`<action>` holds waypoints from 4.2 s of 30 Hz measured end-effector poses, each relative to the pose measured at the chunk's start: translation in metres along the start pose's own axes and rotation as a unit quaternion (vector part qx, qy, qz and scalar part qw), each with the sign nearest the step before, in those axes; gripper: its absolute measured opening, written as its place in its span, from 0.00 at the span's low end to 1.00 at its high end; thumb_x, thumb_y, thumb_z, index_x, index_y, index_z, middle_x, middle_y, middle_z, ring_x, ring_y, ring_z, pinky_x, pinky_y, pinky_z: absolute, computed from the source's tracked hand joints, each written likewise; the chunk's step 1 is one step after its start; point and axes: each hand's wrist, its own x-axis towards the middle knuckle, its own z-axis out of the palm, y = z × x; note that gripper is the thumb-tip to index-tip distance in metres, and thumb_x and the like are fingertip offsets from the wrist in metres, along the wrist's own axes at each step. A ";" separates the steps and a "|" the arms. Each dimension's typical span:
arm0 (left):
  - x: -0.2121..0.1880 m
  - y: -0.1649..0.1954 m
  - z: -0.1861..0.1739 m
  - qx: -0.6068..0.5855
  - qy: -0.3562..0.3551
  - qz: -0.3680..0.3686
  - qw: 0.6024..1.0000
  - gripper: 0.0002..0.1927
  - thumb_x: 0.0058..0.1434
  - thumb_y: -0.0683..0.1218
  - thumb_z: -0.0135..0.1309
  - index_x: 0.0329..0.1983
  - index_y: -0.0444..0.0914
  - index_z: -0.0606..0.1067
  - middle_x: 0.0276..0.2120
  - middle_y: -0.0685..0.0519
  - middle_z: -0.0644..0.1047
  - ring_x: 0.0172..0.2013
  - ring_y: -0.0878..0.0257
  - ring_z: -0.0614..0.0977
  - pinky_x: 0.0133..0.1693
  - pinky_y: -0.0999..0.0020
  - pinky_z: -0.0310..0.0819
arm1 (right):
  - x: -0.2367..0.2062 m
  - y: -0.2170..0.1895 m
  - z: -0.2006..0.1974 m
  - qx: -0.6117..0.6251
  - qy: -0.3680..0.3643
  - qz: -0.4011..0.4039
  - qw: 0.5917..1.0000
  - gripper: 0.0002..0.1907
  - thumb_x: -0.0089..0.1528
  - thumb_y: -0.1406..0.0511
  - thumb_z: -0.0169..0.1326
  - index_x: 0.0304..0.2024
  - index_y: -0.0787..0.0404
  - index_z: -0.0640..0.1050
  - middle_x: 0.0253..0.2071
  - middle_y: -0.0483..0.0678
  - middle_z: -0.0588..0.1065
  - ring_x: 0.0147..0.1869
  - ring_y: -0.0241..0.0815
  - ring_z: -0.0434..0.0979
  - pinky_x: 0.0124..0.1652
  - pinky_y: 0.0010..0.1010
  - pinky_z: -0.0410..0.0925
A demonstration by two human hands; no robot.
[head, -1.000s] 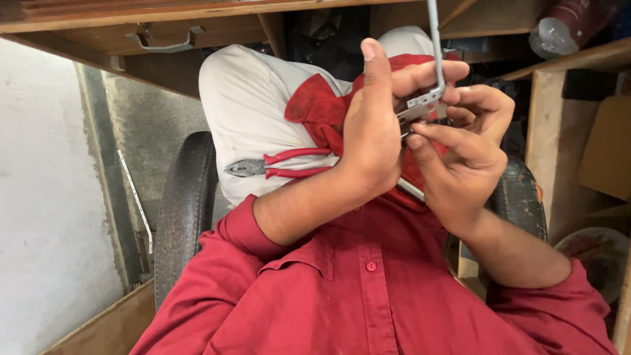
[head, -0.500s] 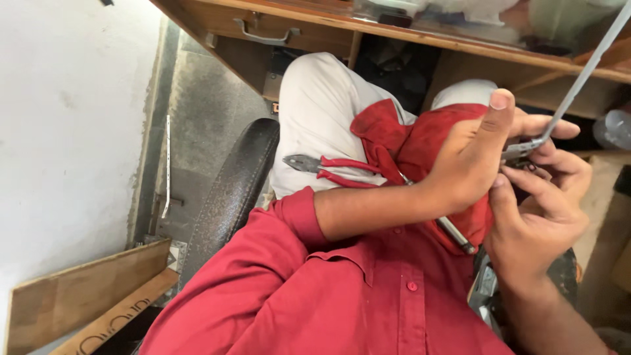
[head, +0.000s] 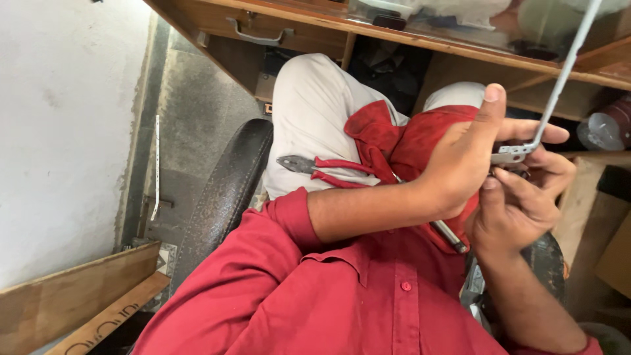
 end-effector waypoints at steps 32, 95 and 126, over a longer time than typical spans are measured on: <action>0.008 -0.003 -0.008 0.059 -0.030 0.019 0.998 0.46 0.81 0.70 0.25 0.52 0.25 0.79 0.35 0.45 0.81 0.41 0.62 0.80 0.48 0.72 0.75 | 0.018 -0.045 0.000 0.147 -0.026 0.244 0.958 0.10 0.69 0.78 0.59 0.53 0.70 0.80 0.64 0.47 0.67 0.68 0.39 0.70 0.69 0.28 0.67; 0.009 0.010 -0.007 0.051 -0.061 -0.054 0.995 0.44 0.78 0.68 0.28 0.54 0.26 0.81 0.44 0.40 0.84 0.44 0.57 0.85 0.51 0.66 0.80 | 0.028 -0.047 -0.022 -0.143 -0.119 0.063 0.981 0.10 0.64 0.74 0.72 0.45 0.64 0.84 0.64 0.47 0.62 0.64 0.38 0.69 0.59 0.28 0.71; 0.009 -0.008 -0.009 0.040 -0.104 -0.012 0.994 0.43 0.80 0.67 0.29 0.48 0.24 0.79 0.39 0.43 0.82 0.41 0.58 0.84 0.48 0.66 0.80 | 0.041 -0.047 -0.024 -0.128 -0.145 0.084 0.977 0.14 0.58 0.73 0.76 0.43 0.60 0.84 0.64 0.50 0.63 0.66 0.42 0.70 0.61 0.31 0.69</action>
